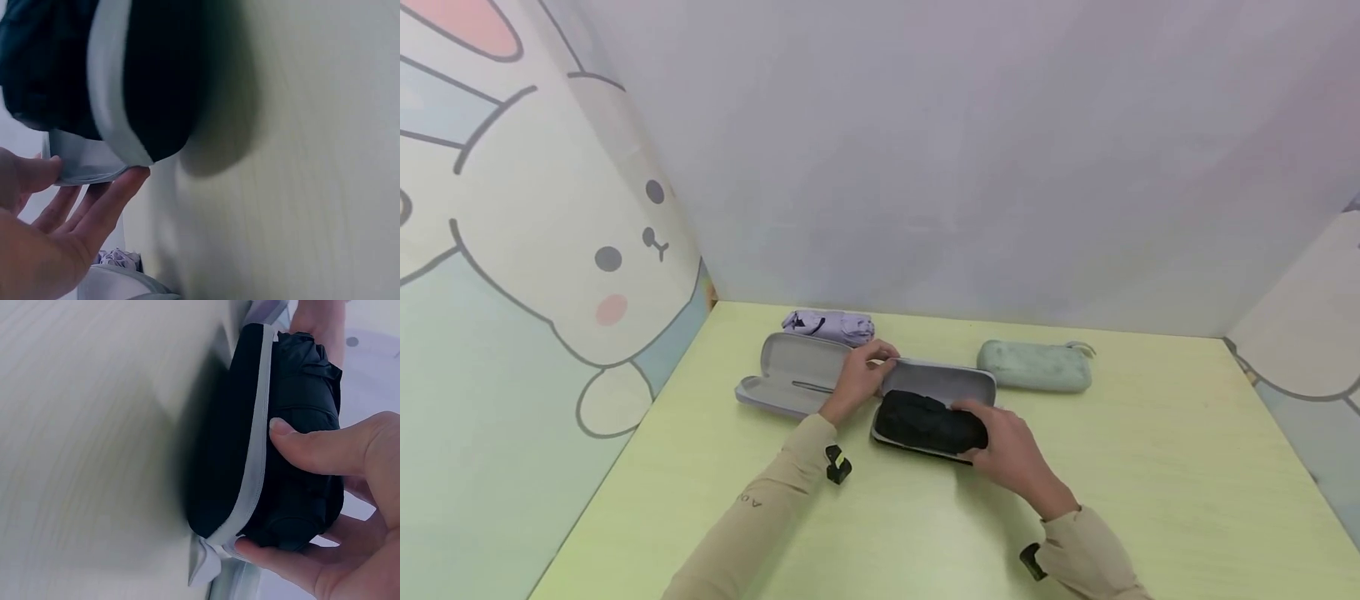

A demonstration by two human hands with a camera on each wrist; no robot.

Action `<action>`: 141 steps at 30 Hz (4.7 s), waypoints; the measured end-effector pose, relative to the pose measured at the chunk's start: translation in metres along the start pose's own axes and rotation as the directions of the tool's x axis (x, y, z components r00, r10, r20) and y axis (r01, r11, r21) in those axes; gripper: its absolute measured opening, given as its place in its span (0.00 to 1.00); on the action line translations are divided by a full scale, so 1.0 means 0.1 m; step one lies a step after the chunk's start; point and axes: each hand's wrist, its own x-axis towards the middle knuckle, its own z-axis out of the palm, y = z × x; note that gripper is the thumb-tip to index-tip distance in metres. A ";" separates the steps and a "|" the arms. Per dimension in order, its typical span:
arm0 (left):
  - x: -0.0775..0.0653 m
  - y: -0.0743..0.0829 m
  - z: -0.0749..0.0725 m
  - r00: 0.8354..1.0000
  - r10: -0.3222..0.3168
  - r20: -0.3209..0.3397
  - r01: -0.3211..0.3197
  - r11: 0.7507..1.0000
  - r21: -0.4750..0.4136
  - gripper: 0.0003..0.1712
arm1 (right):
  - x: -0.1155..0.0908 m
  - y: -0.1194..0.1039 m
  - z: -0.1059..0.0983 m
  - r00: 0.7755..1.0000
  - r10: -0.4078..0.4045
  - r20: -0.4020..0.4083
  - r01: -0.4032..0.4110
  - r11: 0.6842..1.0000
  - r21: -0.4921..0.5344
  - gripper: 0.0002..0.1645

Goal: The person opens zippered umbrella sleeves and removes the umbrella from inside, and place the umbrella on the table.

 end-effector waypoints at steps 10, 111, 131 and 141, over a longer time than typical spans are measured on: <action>0.03 -0.08 0.01 1.000 0.003 0.008 -0.003 1.000 -0.002 0.04 | 0.01 -0.03 -0.34 0.987 -0.109 -0.116 0.112 0.994 0.018 0.38; 0.20 0.72 -0.07 0.997 0.019 0.073 -0.026 0.996 0.087 0.18 | 1.31 0.17 -0.68 0.983 -0.095 0.160 0.099 0.995 -0.017 0.29; 0.41 0.87 0.31 0.990 0.087 0.113 -0.074 0.991 -0.111 0.24 | 0.92 0.40 -1.27 0.974 -0.155 -0.163 0.145 0.987 -0.070 0.21; 0.45 0.89 0.60 0.991 0.045 0.128 -0.027 0.990 -0.138 0.26 | 0.76 0.79 -1.32 0.963 -0.078 -0.257 0.075 0.997 -0.019 0.18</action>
